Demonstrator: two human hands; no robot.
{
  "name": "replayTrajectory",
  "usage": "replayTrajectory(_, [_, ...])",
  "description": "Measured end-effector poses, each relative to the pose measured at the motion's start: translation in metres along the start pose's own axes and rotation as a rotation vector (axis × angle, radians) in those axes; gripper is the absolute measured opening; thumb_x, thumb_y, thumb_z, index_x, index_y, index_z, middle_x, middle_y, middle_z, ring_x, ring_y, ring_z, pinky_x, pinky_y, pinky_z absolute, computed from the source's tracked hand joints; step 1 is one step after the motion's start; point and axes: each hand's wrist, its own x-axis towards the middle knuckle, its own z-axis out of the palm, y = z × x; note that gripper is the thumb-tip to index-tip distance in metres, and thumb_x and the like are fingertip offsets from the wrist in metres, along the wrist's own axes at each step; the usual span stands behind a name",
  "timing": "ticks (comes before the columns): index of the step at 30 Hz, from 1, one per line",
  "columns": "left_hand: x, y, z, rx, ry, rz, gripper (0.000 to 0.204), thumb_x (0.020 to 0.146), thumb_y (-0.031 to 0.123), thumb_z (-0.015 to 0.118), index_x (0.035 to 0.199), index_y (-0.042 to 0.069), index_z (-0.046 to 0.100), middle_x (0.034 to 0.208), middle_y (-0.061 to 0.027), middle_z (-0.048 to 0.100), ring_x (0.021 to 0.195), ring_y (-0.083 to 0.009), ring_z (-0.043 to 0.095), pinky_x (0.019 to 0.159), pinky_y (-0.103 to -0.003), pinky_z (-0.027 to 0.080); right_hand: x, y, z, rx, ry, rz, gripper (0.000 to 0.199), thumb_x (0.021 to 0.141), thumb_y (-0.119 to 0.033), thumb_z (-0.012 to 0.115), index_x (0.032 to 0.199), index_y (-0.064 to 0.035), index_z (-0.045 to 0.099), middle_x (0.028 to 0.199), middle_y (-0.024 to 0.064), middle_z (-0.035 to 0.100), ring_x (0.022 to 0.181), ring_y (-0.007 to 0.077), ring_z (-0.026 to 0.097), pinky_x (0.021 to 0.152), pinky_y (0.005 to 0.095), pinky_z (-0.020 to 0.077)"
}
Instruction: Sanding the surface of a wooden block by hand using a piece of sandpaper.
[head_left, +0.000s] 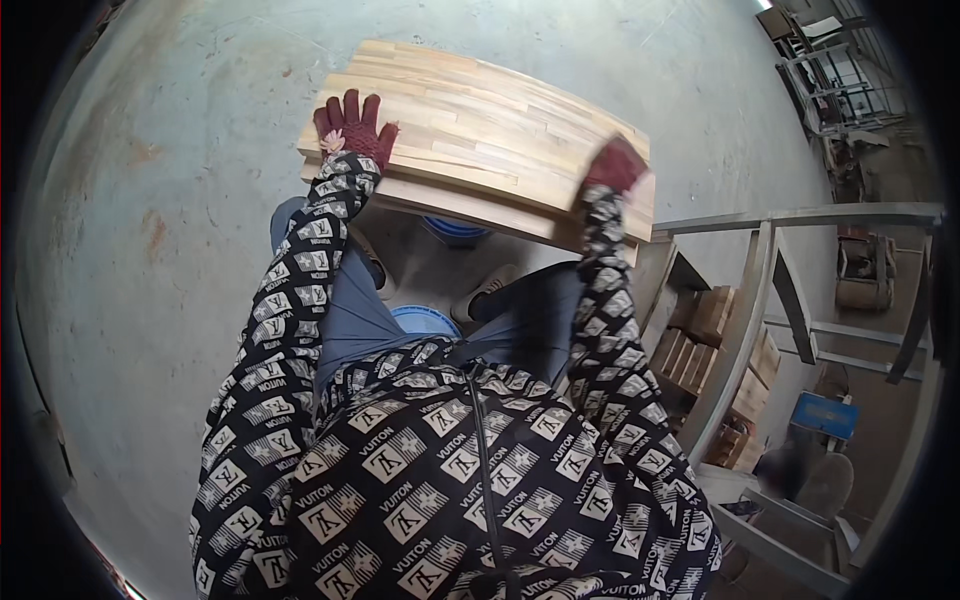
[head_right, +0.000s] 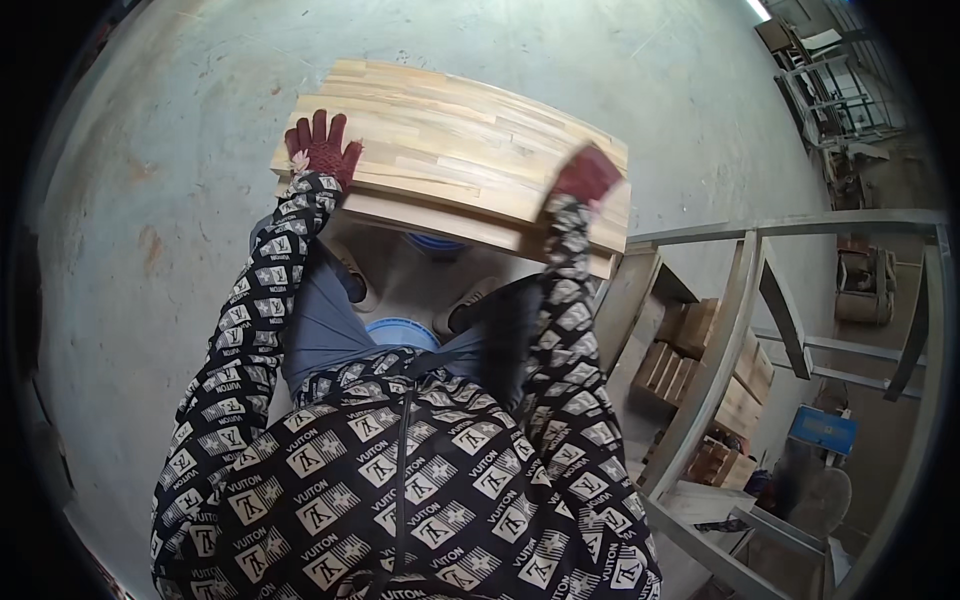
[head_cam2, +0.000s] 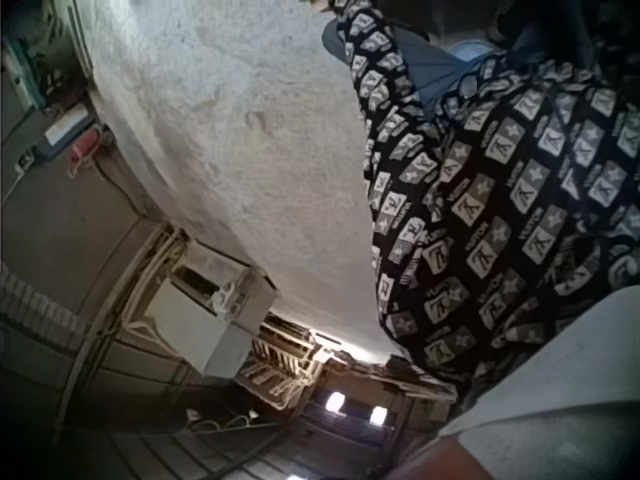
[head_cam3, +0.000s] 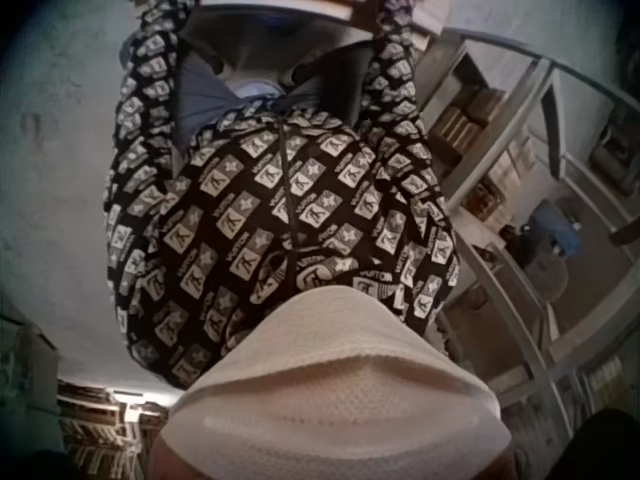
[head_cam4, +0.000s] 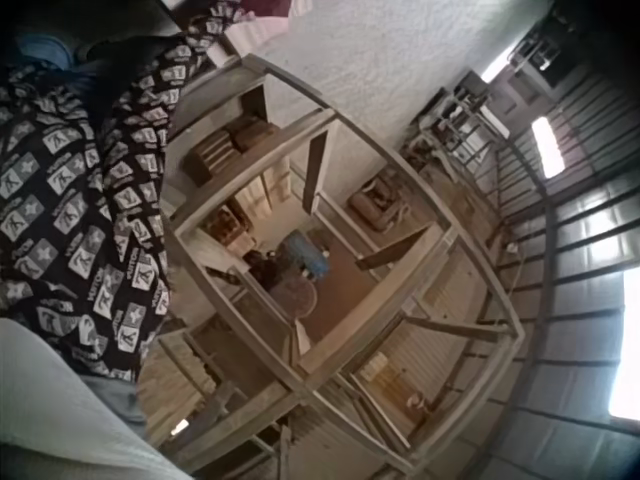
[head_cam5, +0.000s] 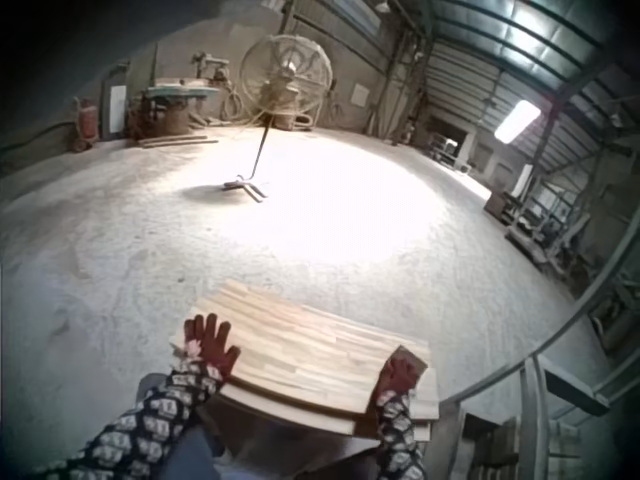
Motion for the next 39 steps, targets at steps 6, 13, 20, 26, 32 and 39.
replayTrajectory(6, [0.004,0.011,0.016,0.026,0.039,0.042,0.058,0.087,0.047,0.060,0.134,0.012,0.052,0.134,-0.0150,0.047,0.118,-0.0352,0.043,0.101,-0.053,0.030,-0.009,-0.257,-0.029,0.162,-0.497,-0.467,0.043,0.091,-0.034,0.056,0.124,-0.0061,0.063,0.128,0.0181,0.060,0.122,0.0373,0.052,0.108,0.0530,0.0372])
replayTrajectory(13, [0.003,0.005,0.014,0.004,0.012,0.022,0.061,0.088,0.047,0.060,0.138,0.012,0.051,0.141,-0.0162,0.046,0.122,-0.0374,0.043,0.104,-0.054,0.029,-0.033,-0.088,-0.008,0.317,-0.231,-0.246,0.035,0.085,-0.018,0.063,0.117,-0.0045,0.067,0.126,0.0205,0.062,0.121,0.0404,0.055,0.105,0.0478,0.0419])
replayTrajectory(20, [-0.004,-0.007,0.012,0.018,0.070,0.029,0.057,0.085,0.045,0.062,0.131,0.013,0.055,0.133,-0.0147,0.049,0.116,-0.0345,0.045,0.097,-0.051,0.032,-0.029,0.001,-0.069,-0.063,-0.274,0.365,0.039,0.085,-0.024,0.067,0.121,-0.0084,0.068,0.114,0.0222,0.067,0.111,0.0387,0.063,0.098,0.0463,0.0486])
replayTrajectory(26, [0.008,0.011,0.016,0.078,0.093,0.058,0.055,0.088,0.048,0.060,0.132,0.013,0.055,0.132,-0.0125,0.049,0.118,-0.0321,0.043,0.102,-0.050,0.029,-0.074,-0.190,0.016,0.873,-0.185,0.064,0.043,0.089,-0.024,0.060,0.128,-0.0062,0.062,0.129,0.0189,0.061,0.125,0.0401,0.050,0.109,0.0500,0.0394])
replayTrajectory(32, [0.006,0.007,0.015,0.057,-0.068,0.000,0.061,0.090,0.050,0.055,0.139,0.015,0.049,0.141,-0.0129,0.046,0.123,-0.0349,0.043,0.104,-0.053,0.029,-0.040,-0.190,-0.040,0.557,-0.247,-0.297,0.041,0.081,-0.016,0.065,0.120,-0.0055,0.066,0.123,0.0197,0.064,0.119,0.0412,0.056,0.106,0.0511,0.0407])
replayTrajectory(39, [-0.003,-0.006,0.010,0.082,-0.030,-0.022,0.060,0.089,0.049,0.057,0.137,0.015,0.052,0.139,-0.0126,0.048,0.121,-0.0342,0.043,0.103,-0.052,0.030,-0.033,0.006,-0.091,0.094,-0.228,0.181,0.035,0.088,-0.021,0.062,0.121,-0.0101,0.068,0.119,0.0164,0.068,0.114,0.0416,0.060,0.100,0.0476,0.0447])
